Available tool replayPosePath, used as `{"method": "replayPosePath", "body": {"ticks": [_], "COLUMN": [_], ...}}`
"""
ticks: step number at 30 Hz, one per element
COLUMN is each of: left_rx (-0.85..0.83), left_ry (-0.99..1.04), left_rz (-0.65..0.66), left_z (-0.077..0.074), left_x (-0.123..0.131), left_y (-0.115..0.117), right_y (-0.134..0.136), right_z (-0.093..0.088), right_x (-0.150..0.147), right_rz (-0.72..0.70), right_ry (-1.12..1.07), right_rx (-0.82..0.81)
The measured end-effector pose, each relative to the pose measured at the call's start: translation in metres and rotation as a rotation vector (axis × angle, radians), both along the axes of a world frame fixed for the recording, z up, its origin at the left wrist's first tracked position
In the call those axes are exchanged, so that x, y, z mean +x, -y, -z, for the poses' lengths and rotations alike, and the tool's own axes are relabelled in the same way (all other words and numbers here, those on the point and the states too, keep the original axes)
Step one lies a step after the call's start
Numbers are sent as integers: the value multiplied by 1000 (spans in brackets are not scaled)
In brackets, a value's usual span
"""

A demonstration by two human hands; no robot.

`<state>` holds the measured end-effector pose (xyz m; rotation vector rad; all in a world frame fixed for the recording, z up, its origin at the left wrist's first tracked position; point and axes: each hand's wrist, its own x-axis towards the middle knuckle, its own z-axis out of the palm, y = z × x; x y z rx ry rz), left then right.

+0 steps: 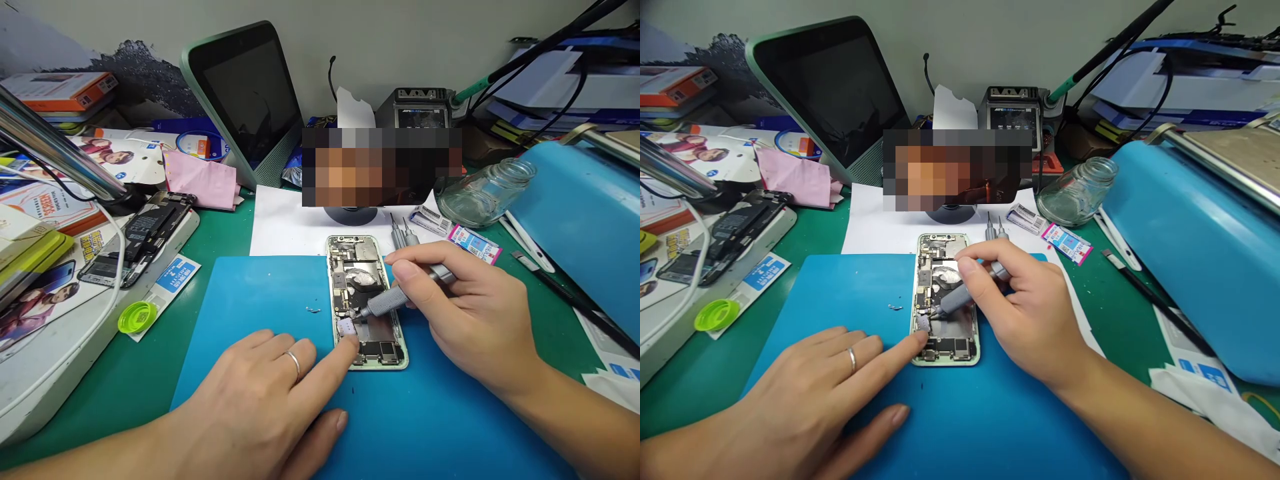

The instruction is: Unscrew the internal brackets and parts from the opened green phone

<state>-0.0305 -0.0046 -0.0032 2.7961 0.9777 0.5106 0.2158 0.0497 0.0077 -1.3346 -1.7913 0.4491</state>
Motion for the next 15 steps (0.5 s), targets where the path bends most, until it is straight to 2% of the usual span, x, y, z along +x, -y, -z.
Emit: {"method": "replayPosePath", "body": {"ticks": [15], "left_rx": [-9], "left_ry": [-17], "left_rz": [16], "left_z": [2], "left_x": [1], "left_y": [-2], "right_y": [-1], "right_z": [0], "right_x": [0], "right_rz": [-13], "right_ry": [-9], "right_rx": [6]}}
